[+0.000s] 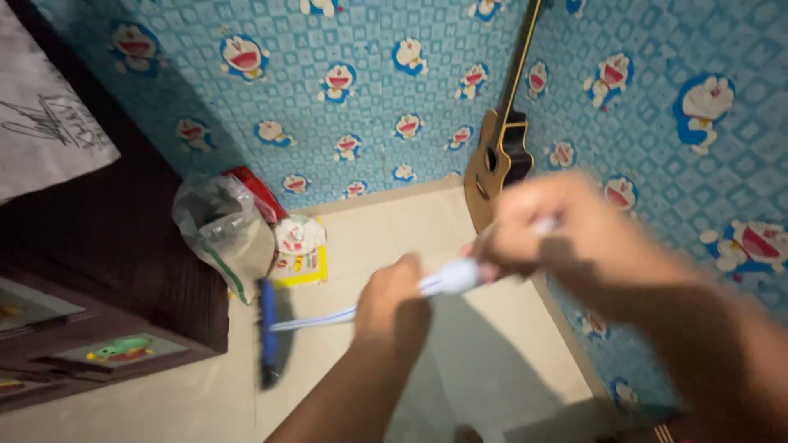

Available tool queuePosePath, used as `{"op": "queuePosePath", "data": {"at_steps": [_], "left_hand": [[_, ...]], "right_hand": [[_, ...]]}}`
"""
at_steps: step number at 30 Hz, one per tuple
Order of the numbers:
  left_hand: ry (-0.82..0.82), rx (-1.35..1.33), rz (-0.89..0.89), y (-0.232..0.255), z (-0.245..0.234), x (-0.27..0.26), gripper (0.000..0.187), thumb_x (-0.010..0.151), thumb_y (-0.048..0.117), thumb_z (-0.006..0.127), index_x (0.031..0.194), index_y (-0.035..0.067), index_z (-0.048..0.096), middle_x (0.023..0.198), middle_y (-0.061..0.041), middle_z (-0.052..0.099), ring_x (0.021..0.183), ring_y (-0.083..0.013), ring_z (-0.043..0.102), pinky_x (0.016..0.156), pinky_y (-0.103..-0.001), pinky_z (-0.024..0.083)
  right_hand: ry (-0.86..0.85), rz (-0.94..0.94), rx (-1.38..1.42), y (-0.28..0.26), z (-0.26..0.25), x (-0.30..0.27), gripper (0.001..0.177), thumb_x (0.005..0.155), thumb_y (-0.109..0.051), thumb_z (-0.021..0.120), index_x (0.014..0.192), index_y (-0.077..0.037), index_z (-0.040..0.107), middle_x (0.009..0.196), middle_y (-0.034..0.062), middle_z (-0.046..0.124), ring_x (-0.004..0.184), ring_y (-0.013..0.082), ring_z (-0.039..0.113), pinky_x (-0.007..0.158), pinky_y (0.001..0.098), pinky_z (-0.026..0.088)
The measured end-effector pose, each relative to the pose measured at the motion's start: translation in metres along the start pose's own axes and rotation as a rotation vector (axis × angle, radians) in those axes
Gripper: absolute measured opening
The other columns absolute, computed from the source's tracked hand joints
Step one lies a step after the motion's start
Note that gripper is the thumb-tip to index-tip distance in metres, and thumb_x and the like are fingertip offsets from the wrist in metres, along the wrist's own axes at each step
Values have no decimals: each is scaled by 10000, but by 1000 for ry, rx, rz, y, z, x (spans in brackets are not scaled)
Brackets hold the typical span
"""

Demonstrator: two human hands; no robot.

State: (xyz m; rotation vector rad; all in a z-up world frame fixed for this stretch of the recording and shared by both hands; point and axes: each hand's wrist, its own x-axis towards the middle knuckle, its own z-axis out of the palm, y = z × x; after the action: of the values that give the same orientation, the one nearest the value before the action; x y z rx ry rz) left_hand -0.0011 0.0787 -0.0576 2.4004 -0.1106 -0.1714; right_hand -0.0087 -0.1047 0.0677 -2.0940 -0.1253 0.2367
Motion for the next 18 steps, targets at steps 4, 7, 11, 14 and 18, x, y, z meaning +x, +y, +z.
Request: {"op": "queuePosePath", "data": {"at_steps": [4, 7, 11, 14, 18], "left_hand": [[107, -86, 125, 58, 2, 26, 99, 855, 61, 565, 925, 46, 633, 880, -267, 699, 912, -488, 660, 794, -577, 504], [190, -206, 180, 71, 20, 50, 169, 828, 96, 610, 976, 65, 685, 890, -263, 706, 909, -479, 675, 792, -562, 521], [320, -434, 402, 53, 62, 79, 250, 886, 137, 575, 1097, 95, 703, 972, -226, 740, 982, -438, 700, 856, -504, 548], [194, -435, 221, 52, 67, 82, 227, 986, 202, 533, 1112, 118, 702, 1024, -206, 737, 1054, -407, 688, 902, -484, 531], [-2, -289, -81, 46, 62, 86, 187, 941, 157, 563, 1040, 140, 721, 1035, -185, 727, 1084, -380, 675, 895, -484, 516]], "right_hand": [[-59, -305, -86, -26, -62, 10, 288, 868, -130, 679, 592, -63, 635, 760, 70, 768, 767, 170, 753, 640, 303, 544], [-8, -332, -122, -49, -70, 24, 261, 888, -98, 655, 641, -52, 587, 743, 90, 745, 660, 160, 694, 510, 327, 519], [-161, -334, -283, -33, -47, 53, 223, 819, -176, 699, 615, -86, 703, 629, 7, 703, 576, 73, 632, 518, 285, 491], [-220, -230, -213, -3, -34, 63, 252, 820, -195, 720, 615, -60, 663, 581, 6, 686, 548, 70, 597, 497, 285, 470], [-163, -168, -55, 40, -37, 77, 236, 791, -155, 701, 601, -49, 612, 571, 30, 592, 544, 64, 498, 477, 289, 421]]}}
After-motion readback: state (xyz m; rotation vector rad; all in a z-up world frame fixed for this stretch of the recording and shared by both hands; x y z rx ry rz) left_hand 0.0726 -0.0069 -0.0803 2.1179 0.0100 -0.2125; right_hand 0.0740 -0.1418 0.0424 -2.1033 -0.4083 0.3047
